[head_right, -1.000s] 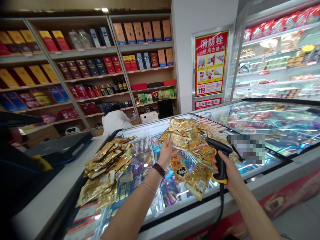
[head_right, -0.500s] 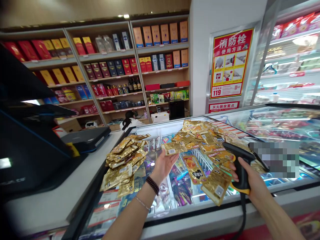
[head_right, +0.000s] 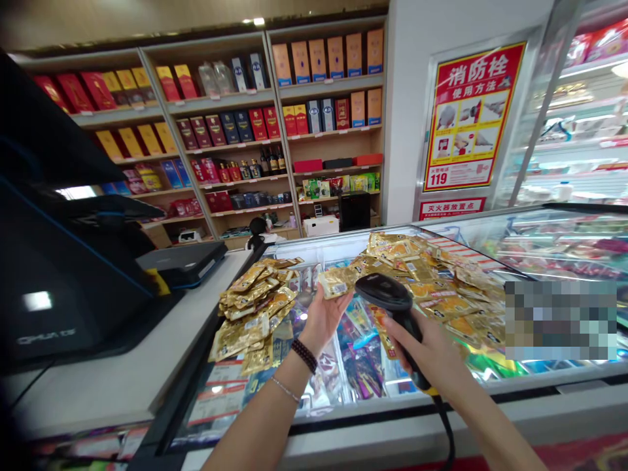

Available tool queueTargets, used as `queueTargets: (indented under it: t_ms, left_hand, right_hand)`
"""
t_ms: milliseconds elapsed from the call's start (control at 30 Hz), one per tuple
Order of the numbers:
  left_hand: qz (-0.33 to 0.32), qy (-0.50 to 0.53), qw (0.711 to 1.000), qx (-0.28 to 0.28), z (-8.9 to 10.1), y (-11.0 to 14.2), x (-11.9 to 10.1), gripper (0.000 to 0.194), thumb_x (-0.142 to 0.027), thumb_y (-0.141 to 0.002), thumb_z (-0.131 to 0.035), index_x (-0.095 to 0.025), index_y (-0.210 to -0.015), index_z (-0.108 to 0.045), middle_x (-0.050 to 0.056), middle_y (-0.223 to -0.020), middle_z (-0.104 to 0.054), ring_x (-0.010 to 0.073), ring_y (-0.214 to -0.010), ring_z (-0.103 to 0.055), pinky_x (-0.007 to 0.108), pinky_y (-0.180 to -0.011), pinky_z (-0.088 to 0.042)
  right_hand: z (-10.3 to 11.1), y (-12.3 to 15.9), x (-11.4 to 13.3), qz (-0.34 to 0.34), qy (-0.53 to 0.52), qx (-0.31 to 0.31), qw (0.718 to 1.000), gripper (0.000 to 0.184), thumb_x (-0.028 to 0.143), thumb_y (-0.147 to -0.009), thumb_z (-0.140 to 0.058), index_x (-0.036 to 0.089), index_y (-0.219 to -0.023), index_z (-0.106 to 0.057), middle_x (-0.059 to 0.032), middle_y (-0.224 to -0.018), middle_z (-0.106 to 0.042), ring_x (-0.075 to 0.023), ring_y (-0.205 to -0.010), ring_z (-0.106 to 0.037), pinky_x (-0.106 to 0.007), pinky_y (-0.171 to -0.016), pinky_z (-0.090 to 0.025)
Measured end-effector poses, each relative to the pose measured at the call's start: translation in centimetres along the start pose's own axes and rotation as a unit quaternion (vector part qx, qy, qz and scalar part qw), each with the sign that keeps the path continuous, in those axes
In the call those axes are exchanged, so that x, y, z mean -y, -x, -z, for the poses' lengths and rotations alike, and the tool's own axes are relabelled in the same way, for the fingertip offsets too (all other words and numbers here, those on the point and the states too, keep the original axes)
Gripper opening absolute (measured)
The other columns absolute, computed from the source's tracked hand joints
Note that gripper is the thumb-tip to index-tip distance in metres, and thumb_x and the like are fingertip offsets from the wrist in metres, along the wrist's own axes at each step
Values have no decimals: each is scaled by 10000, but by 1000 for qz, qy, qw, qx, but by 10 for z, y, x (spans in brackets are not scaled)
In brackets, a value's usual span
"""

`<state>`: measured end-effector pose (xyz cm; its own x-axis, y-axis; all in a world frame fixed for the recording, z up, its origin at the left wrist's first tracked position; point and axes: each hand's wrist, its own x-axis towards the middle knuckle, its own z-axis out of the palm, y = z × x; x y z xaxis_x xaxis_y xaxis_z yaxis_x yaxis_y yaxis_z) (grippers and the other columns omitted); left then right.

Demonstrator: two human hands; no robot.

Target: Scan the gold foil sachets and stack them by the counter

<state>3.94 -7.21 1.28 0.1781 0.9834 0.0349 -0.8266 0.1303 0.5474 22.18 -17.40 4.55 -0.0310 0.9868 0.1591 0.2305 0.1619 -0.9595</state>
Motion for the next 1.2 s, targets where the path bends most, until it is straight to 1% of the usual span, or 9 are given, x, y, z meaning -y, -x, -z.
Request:
queueTargets:
  t_ms: [133, 267, 333, 400, 600, 833, 1000, 1100, 1200]
  left_hand:
    - [-8, -25, 1000, 1, -1, 0, -4, 578, -552, -979, -340, -125, -1288, -578, 172, -1188, -691, 225, -1084, -679, 370, -1013, -517]
    - [-19, -30, 999, -3, -5, 1, -9, 593, -552, -987, -299, -121, -1265, -598, 169, -1179, -695, 239, -1099, -671, 385, -1006, -522]
    - [-24, -30, 999, -12, -7, 2, -10, 595, -557, -983, -307, -123, -1266, -599, 168, -1199, -688, 246, -1108, -666, 383, -1001, -525]
    - [-30, -32, 999, -19, -8, 3, -11, 588, -557, -977, -328, -126, -1269, -601, 168, -1210, -683, 253, -1109, -664, 387, -994, -530]
    - [-32, -44, 998, -16, -8, 3, -11, 565, -543, -983, -304, -174, -1287, -605, 152, -1198, -687, 267, -1090, -670, 433, -956, -551]
    - [-28, -25, 999, -14, -5, 2, -10, 612, -536, -995, -263, -104, -1269, -600, 168, -1140, -708, 244, -1052, -688, 397, -1017, -513]
    - [-17, -21, 1000, -11, -4, 2, -10, 650, -543, -996, -219, -89, -1324, -548, 190, -1201, -678, 224, -1059, -689, 361, -1056, -480]
    - [-20, -21, 1000, -4, -3, 3, -10, 669, -567, -985, -244, -80, -1348, -525, 204, -1247, -653, 230, -1082, -681, 361, -1061, -476]
    - [-24, -15, 1000, 2, -1, 2, -8, 663, -586, -970, -295, -95, -1342, -540, 200, -1260, -650, 246, -1108, -669, 377, -1053, -482]
  right_hand:
    - [-18, -1, 9, 23, 85, 13, 996, 464, 696, -809, -558, 244, -721, -501, 41, -428, -507, -154, -387, -479, -279, -437, -403]
    - [-28, 0, 16, 12, 125, 12, 992, 461, 703, -794, -524, 243, -769, -509, 33, -428, -520, -173, -403, -503, -290, -454, -412]
    - [-29, 0, 17, 7, 135, 14, 991, 467, 707, -791, -508, 240, -786, -510, 30, -426, -520, -176, -403, -501, -292, -459, -413]
    - [-30, 1, 17, 7, 136, 18, 991, 466, 707, -788, -506, 241, -787, -508, 31, -419, -516, -175, -399, -494, -291, -458, -406]
    - [-28, 1, 17, 4, 127, 18, 992, 474, 721, -777, -508, 247, -765, -503, 32, -410, -514, -172, -392, -484, -288, -446, -387]
    - [-27, -1, 11, 4, 118, 14, 993, 471, 717, -770, -536, 250, -728, -500, 40, -407, -506, -166, -380, -485, -287, -440, -395]
    - [-27, -3, 1, 1, 93, 0, 996, 464, 695, -815, -535, 247, -700, -501, 42, -417, -512, -152, -377, -482, -277, -438, -400]
    - [-27, -5, -2, 8, 76, -7, 997, 473, 698, -814, -545, 248, -678, -491, 45, -409, -496, -147, -373, -473, -270, -429, -394]
    - [-26, -5, -1, 14, 70, -13, 997, 472, 690, -821, -552, 248, -670, -482, 45, -410, -491, -146, -381, -474, -268, -433, -394]
